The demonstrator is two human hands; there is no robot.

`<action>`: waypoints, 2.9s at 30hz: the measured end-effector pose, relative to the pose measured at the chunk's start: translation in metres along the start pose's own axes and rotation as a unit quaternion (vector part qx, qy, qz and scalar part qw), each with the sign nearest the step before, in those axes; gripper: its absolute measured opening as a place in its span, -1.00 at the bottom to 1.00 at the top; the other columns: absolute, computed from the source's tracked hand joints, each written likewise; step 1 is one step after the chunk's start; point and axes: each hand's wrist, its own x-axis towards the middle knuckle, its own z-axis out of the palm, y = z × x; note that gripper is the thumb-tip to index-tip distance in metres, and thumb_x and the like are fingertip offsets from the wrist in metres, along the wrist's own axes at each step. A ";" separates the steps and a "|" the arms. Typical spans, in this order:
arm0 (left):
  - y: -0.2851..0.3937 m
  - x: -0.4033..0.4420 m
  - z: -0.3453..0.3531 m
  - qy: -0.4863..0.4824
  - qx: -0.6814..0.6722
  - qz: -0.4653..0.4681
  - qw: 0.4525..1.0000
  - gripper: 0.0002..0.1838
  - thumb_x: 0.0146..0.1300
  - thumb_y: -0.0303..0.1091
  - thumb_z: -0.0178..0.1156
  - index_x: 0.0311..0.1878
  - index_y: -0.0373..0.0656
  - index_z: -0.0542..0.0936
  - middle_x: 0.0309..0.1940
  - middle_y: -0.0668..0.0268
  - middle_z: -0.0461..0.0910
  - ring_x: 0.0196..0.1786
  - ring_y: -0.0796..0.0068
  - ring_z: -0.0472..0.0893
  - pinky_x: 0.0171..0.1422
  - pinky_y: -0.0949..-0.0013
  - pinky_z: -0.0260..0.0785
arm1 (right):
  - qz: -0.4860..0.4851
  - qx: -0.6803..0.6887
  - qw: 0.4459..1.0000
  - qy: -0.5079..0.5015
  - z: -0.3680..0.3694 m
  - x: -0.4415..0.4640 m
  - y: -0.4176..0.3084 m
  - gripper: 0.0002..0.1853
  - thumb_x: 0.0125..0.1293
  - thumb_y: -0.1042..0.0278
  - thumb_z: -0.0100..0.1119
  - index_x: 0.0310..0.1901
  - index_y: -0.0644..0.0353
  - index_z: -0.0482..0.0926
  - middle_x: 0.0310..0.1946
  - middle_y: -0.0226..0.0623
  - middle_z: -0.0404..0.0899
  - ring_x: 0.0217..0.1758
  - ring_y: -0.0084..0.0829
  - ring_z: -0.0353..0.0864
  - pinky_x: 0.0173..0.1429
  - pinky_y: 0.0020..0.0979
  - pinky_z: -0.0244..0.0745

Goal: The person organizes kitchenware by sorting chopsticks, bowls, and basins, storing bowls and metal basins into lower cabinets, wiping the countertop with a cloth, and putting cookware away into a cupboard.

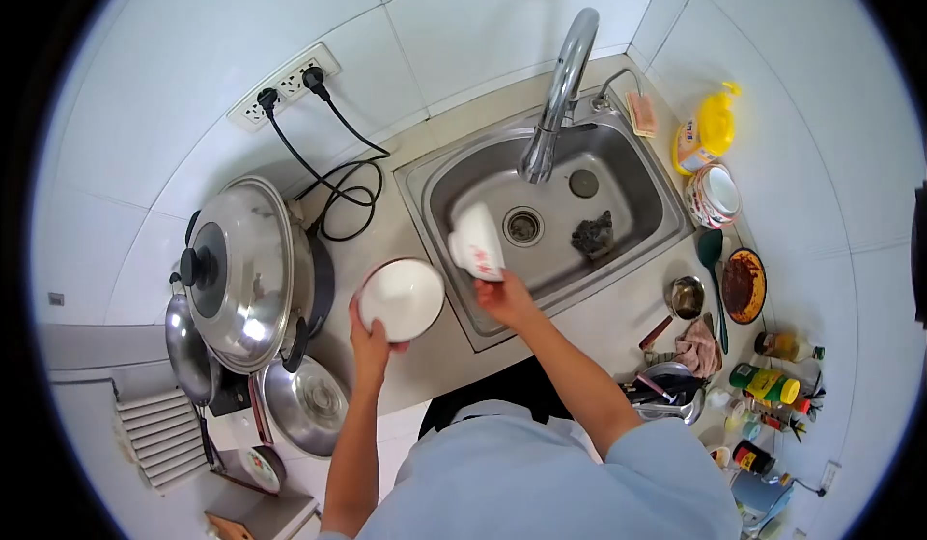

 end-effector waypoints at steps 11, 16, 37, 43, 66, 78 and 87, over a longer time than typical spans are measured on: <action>0.053 0.054 0.101 -0.052 0.548 0.309 0.776 -0.18 -0.12 -0.68 -0.06 0.28 0.10 0.01 -0.02 -0.18 0.27 -0.43 0.02 0.54 -0.39 0.17 0.43 | 0.068 0.122 0.972 -0.189 -0.040 -0.065 -0.026 -0.70 0.19 0.35 -0.15 -0.10 0.35 0.34 -0.72 -0.44 0.19 -0.76 -0.69 0.08 -0.64 -0.65 0.00; 0.033 0.047 0.094 -0.019 0.448 0.264 0.854 -0.26 0.00 -0.64 -0.10 0.29 0.03 -0.05 -0.05 -0.17 0.31 -0.49 0.02 0.55 -0.46 0.21 0.47 | -0.095 -0.154 0.977 -0.110 0.000 -0.079 -0.028 -0.71 0.13 0.37 -0.09 -0.11 0.29 0.36 -0.57 -0.41 0.35 -0.63 -0.67 0.25 -0.58 -0.64 0.14; -0.057 -0.113 -0.083 0.020 -0.101 -0.097 0.990 -0.41 0.15 -0.53 -0.14 0.25 -0.11 -0.06 -0.26 -0.05 0.49 -0.58 0.17 0.59 -0.55 0.32 0.52 | -0.230 -0.785 0.553 -0.158 0.021 -0.087 0.121 -0.59 0.16 0.31 -0.12 0.02 0.34 0.30 -0.40 -0.10 0.52 -0.50 -0.35 0.53 -0.39 -0.43 0.41; -0.095 -0.221 -0.179 0.050 -0.238 -0.147 0.959 -0.42 0.12 -0.54 -0.12 0.24 -0.09 0.02 -0.18 0.00 0.46 -0.47 0.21 0.60 -0.55 0.35 0.53 | -0.085 -0.753 0.628 -0.175 0.003 -0.158 0.243 -0.59 0.24 0.19 -0.08 0.03 0.31 0.31 -0.50 -0.32 0.47 -0.68 -0.62 0.33 -0.58 -0.58 0.29; -0.320 -0.425 -0.392 0.318 -0.368 -0.213 0.847 -0.59 0.15 -0.31 -0.01 0.05 -0.28 0.31 -0.27 0.13 0.53 -0.40 0.36 0.60 -0.54 0.41 0.51 | -0.176 -0.973 0.041 -0.147 -0.129 0.021 0.480 -0.49 0.21 0.13 -0.10 0.19 0.06 0.15 0.17 -0.06 0.10 -0.01 -0.14 0.43 -0.07 -0.22 0.44; -0.358 -0.284 -0.360 0.269 -0.315 -0.205 0.887 -0.49 0.11 -0.54 -0.20 0.20 -0.20 0.08 -0.18 -0.03 0.47 -0.45 0.21 0.60 -0.55 0.36 0.51 | 0.273 -0.696 0.657 -0.099 -0.133 -0.003 0.535 -0.52 0.07 0.37 0.09 0.06 0.24 0.28 -0.08 -0.26 0.43 -0.02 -0.35 0.45 -0.04 -0.27 0.44; -0.409 -0.192 -0.295 0.111 -0.356 -0.220 0.901 -0.19 -0.02 -0.59 -0.07 0.29 -0.17 -0.23 -0.31 -0.10 0.50 -0.49 0.24 0.59 -0.50 0.31 0.52 | 0.219 -0.718 0.660 -0.034 -0.157 0.090 0.443 -0.55 0.03 0.55 0.14 0.01 0.22 0.33 -0.10 -0.30 0.42 -0.02 -0.39 0.42 0.01 -0.39 0.37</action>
